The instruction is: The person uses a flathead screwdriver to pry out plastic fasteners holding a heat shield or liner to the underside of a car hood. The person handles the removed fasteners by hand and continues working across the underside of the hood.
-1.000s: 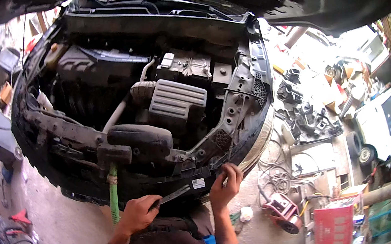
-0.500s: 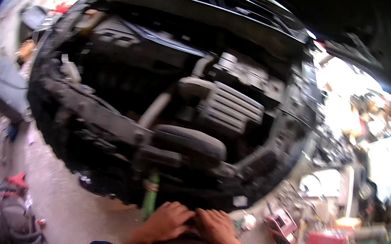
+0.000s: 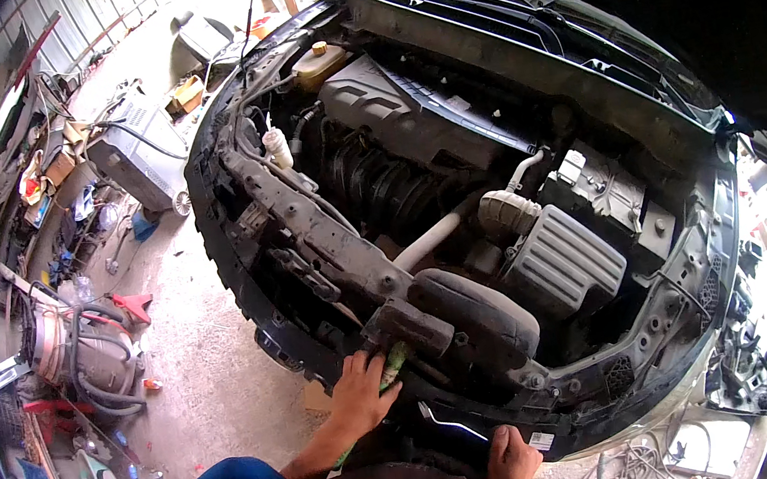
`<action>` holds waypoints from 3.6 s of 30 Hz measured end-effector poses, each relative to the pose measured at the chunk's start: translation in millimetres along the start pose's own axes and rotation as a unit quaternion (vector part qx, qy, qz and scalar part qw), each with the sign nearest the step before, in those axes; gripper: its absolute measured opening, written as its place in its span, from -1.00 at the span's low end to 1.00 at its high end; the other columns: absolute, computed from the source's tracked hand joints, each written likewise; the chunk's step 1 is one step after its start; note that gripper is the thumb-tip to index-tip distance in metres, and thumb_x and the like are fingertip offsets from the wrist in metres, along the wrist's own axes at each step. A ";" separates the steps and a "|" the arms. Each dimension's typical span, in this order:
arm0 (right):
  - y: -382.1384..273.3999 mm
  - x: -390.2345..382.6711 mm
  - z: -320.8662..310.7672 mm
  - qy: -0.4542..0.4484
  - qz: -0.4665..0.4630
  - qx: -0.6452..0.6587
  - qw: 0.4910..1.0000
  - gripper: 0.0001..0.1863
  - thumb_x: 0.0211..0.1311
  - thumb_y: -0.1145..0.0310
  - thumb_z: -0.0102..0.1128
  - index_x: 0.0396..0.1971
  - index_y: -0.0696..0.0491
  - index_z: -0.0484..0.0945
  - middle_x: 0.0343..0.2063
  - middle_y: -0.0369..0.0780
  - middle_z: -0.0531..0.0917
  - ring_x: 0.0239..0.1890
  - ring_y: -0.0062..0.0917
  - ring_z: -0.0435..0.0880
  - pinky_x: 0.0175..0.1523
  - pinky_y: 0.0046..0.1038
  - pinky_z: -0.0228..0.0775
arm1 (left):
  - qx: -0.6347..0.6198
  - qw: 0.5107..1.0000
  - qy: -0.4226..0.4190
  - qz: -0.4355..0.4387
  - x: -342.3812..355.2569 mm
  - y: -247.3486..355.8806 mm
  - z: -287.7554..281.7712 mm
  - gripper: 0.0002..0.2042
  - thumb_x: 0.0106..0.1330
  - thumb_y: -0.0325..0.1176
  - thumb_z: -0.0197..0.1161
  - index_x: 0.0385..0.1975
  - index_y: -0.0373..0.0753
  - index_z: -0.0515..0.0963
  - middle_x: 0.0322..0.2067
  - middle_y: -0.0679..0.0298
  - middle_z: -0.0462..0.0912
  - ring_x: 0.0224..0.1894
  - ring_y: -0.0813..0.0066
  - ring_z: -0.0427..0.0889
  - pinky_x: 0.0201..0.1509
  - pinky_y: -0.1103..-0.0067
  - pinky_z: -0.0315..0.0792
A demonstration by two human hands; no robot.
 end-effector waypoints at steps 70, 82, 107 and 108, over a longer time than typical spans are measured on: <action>7.7 11.6 -1.6 0.165 -0.015 0.061 0.984 -0.71 0.34 0.20 0.12 -0.58 -0.01 0.52 -0.78 -0.10 0.48 -0.71 -0.16 0.53 -0.61 -0.21 0.29 | -0.015 0.961 0.275 -0.004 87.0 -107.9 5.1 -0.65 0.46 -0.27 0.02 0.10 -0.38 0.39 0.25 0.03 0.25 0.23 0.06 0.34 0.17 0.31 0.40; 10.1 12.2 -2.2 0.167 -0.019 0.065 0.984 -0.73 0.32 0.20 0.13 -0.56 -0.01 0.53 -0.78 -0.12 0.50 -0.72 -0.18 0.54 -0.61 -0.21 0.29 | -0.034 0.962 0.270 -0.008 85.8 -101.2 3.7 -0.67 0.45 -0.31 0.04 0.08 -0.39 0.39 0.25 0.02 0.23 0.22 0.06 0.34 0.16 0.30 0.39; 19.6 16.9 -0.6 0.025 0.088 0.355 0.930 -0.62 0.47 0.24 -0.01 -0.54 0.15 0.49 -0.67 -0.37 0.47 -0.60 -0.74 0.36 -0.52 -0.57 0.19 | -0.069 0.963 0.260 -0.013 79.0 -106.1 -0.3 -0.64 0.42 -0.32 0.06 0.09 -0.41 0.33 0.21 -0.10 0.24 0.26 -0.11 0.25 0.31 0.21 0.18; 7.7 19.8 -15.2 0.030 0.094 0.390 0.916 -0.63 0.47 0.25 -0.01 -0.52 0.16 0.52 -0.67 -0.37 0.48 -0.61 -0.75 0.36 -0.52 -0.60 0.18 | -0.072 0.967 0.243 -0.018 79.3 -102.4 -7.3 -0.64 0.40 -0.31 0.08 0.08 -0.41 0.34 0.19 -0.09 0.26 0.25 -0.11 0.26 0.30 0.20 0.19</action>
Point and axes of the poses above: each hand's wrist, its own x-axis towards the middle knuckle, its own z-axis out of the palm, y = z × x, the point moved 3 cm from there along x, towards the middle knuckle
